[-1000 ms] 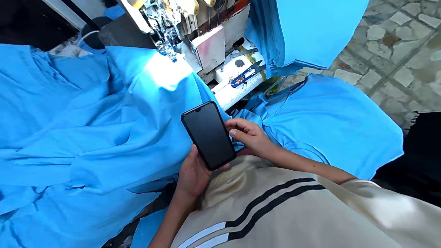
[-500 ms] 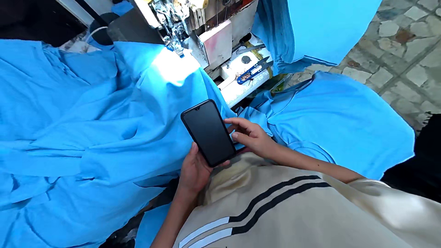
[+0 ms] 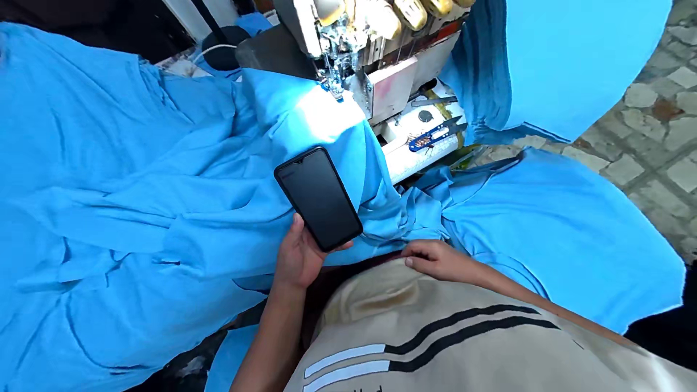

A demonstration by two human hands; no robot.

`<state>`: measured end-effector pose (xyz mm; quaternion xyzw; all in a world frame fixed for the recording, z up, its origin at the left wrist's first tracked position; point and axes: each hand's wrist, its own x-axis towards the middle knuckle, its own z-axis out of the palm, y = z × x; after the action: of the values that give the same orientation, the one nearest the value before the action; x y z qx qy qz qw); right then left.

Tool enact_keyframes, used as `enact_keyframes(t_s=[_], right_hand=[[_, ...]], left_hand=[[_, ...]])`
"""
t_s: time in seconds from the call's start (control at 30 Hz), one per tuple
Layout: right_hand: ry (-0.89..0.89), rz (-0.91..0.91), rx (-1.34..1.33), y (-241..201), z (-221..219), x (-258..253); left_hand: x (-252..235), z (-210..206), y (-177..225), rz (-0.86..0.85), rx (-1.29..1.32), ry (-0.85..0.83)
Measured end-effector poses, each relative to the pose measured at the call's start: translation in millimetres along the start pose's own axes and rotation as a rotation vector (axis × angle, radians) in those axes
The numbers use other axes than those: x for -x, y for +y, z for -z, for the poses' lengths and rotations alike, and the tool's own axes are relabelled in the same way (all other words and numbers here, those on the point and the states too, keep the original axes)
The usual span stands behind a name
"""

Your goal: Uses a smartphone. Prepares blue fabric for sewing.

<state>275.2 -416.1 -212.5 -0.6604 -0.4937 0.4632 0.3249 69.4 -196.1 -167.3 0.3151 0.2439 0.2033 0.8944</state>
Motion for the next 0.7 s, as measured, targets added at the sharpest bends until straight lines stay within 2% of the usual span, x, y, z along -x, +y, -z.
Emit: enact_keyframes(t_s=[0.23, 0.7], right_hand=[[-0.129, -0.205, -0.019, 3.4, 8.0, 3.6], [-0.071, 0.017, -0.110, -29.7, 1.6, -29.0]], left_hand=[[-6.1, 12.2, 0.2, -0.005, -0.038, 0.015], [-3.9, 12.4, -0.8, 0.011, -0.007, 0.025]])
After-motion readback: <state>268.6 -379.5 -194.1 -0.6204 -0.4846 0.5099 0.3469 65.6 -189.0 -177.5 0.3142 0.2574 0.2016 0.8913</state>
